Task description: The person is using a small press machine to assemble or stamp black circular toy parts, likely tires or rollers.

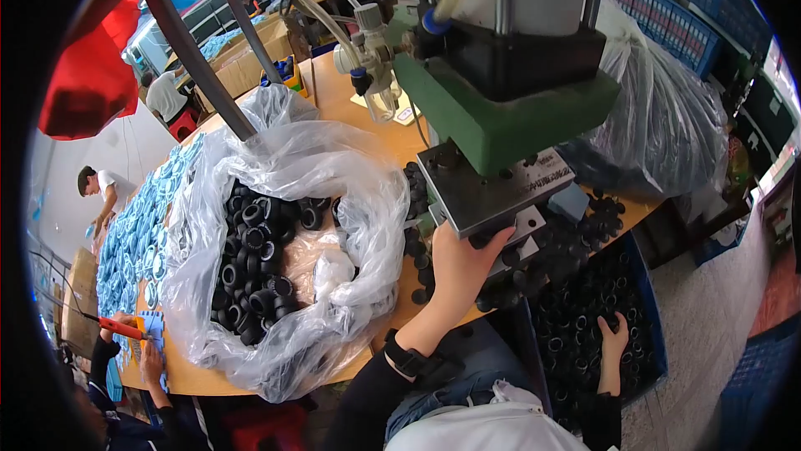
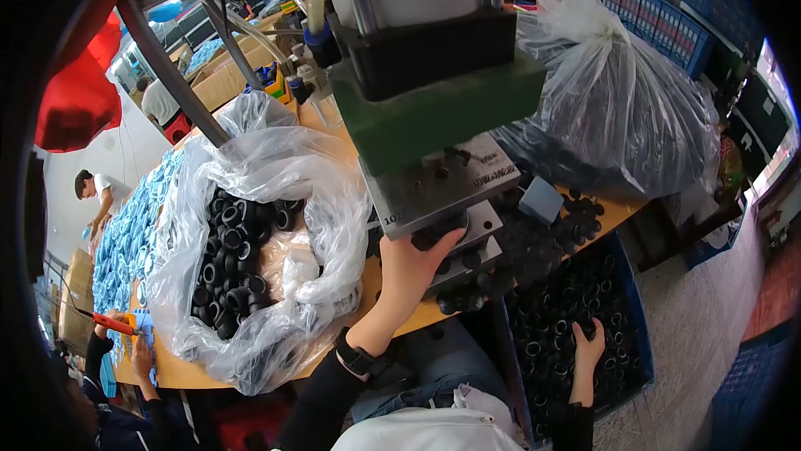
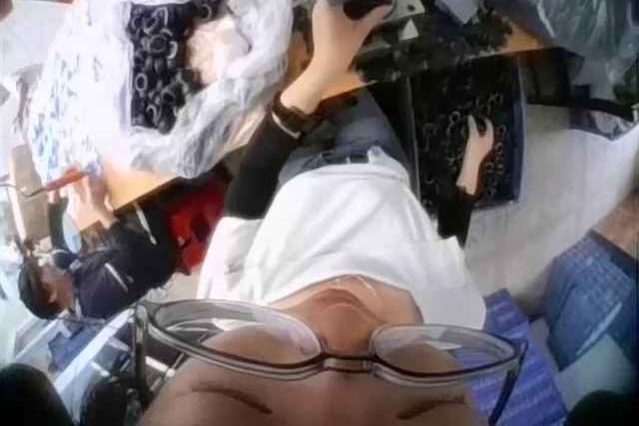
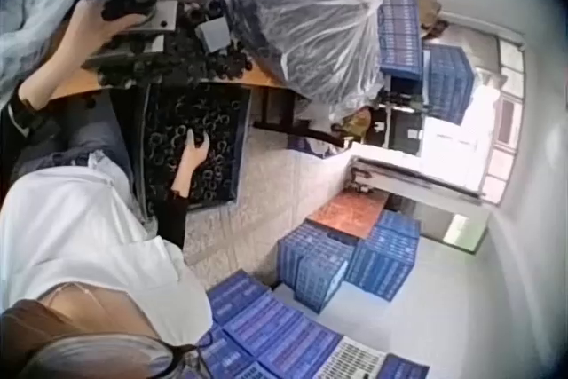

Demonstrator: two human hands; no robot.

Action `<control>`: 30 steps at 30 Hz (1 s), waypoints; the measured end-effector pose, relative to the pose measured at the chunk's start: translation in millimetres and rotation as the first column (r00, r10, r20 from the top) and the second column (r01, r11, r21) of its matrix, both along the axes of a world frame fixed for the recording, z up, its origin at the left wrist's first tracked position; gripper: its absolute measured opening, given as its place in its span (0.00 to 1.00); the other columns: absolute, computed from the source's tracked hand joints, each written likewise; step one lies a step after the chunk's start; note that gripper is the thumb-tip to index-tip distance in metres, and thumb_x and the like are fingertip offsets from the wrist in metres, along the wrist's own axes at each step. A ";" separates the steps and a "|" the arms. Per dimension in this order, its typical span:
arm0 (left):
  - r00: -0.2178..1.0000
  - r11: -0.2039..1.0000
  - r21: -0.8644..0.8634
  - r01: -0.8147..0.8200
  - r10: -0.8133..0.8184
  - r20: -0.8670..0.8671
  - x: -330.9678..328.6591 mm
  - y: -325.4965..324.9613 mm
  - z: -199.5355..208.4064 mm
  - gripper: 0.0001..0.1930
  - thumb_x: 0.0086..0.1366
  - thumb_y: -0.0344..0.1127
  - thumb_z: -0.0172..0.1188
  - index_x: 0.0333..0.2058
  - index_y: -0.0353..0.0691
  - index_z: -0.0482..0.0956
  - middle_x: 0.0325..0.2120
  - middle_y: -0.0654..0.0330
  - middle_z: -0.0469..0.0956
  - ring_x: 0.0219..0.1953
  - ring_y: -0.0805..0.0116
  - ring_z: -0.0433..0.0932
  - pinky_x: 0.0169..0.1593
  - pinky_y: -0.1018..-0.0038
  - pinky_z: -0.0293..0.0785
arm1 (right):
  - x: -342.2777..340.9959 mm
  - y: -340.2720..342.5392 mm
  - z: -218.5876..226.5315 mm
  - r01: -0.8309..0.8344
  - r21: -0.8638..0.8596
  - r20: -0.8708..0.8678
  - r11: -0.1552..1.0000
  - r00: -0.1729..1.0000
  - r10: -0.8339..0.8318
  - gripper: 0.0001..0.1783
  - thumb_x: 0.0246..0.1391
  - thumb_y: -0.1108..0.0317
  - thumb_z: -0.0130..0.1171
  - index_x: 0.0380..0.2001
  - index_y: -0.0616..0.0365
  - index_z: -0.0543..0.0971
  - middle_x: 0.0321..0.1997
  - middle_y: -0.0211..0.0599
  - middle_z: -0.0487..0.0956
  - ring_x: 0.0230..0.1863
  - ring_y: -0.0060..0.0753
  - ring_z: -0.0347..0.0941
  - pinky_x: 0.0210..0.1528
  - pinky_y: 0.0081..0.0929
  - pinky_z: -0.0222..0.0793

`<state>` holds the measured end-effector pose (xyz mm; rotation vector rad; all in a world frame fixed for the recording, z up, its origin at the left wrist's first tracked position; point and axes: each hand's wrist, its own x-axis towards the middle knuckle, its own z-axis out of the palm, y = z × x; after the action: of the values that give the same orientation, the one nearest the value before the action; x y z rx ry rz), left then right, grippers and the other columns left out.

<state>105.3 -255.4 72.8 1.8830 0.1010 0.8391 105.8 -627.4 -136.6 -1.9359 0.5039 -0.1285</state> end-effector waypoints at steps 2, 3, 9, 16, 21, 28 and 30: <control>1.000 1.000 0.020 0.013 -0.013 -0.016 -0.9 4.0 1.6 0.16 0.47 0.32 0.69 0.35 0.35 0.78 0.28 0.52 0.80 0.30 0.51 0.77 0.35 0.67 0.73 | 0.7 -25.0 -30.5 -0.242 -0.343 -0.313 0.908 0.940 0.133 0.45 0.38 0.53 0.71 0.58 0.61 0.65 0.59 0.51 0.67 0.57 0.48 0.67 0.56 0.37 0.63; 1.000 1.000 0.018 0.006 -0.006 -0.015 -2.8 7.0 -0.9 0.16 0.47 0.32 0.69 0.35 0.35 0.78 0.28 0.52 0.80 0.30 0.51 0.77 0.35 0.67 0.73 | 1.9 -17.5 -30.8 -0.248 -0.344 -0.312 0.905 0.940 0.139 0.45 0.38 0.53 0.71 0.58 0.61 0.65 0.59 0.51 0.67 0.57 0.48 0.67 0.56 0.37 0.63; 0.986 0.979 0.116 0.167 -0.169 0.007 -16.9 17.4 1.6 0.22 0.46 0.33 0.71 0.41 0.35 0.76 0.40 0.49 0.77 0.40 0.52 0.76 0.43 0.68 0.72 | 81.8 83.5 64.7 -0.256 -0.550 0.215 0.795 0.877 0.430 0.34 0.55 0.55 0.57 0.60 0.61 0.62 0.66 0.47 0.58 0.65 0.48 0.55 0.63 0.42 0.54; 0.990 0.984 0.177 0.019 0.006 -0.139 -86.0 61.7 -2.6 0.22 0.49 0.32 0.70 0.43 0.34 0.75 0.43 0.50 0.76 0.45 0.56 0.76 0.48 0.70 0.71 | 179.5 189.6 73.3 -0.426 -0.814 0.087 0.394 0.582 0.809 0.29 0.59 0.51 0.48 0.57 0.59 0.66 0.64 0.39 0.63 0.66 0.39 0.55 0.65 0.38 0.46; 0.950 0.928 0.247 -0.278 0.303 -0.070 -149.7 110.3 -30.0 0.13 0.53 0.27 0.65 0.38 0.35 0.78 0.38 0.54 0.79 0.39 0.60 0.78 0.43 0.73 0.72 | 191.2 173.3 50.9 -0.240 -0.888 0.205 0.393 0.557 0.805 0.19 0.57 0.61 0.52 0.45 0.67 0.72 0.52 0.48 0.71 0.59 0.50 0.62 0.61 0.46 0.54; 0.825 0.824 0.305 -0.478 0.540 -0.168 -166.9 208.5 -69.1 0.12 0.54 0.25 0.59 0.39 0.32 0.76 0.33 0.50 0.77 0.34 0.58 0.78 0.37 0.71 0.74 | 181.7 175.1 56.5 -0.538 -0.610 0.164 0.582 0.633 0.756 0.25 0.63 0.56 0.44 0.56 0.63 0.67 0.63 0.47 0.63 0.66 0.45 0.53 0.65 0.38 0.47; 0.816 0.827 0.461 -0.323 0.490 -0.308 -151.7 225.4 -76.2 0.19 0.52 0.18 0.55 0.45 0.34 0.75 0.38 0.51 0.78 0.38 0.63 0.78 0.38 0.73 0.74 | 160.2 168.6 77.8 -0.518 -0.432 0.316 0.738 0.680 0.662 0.28 0.63 0.54 0.45 0.60 0.61 0.62 0.64 0.45 0.61 0.66 0.42 0.54 0.65 0.29 0.47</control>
<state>-46.4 -29.9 -3.4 2.4538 0.6828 0.7669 265.9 -458.8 -58.8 -2.1878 -0.5185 -0.2350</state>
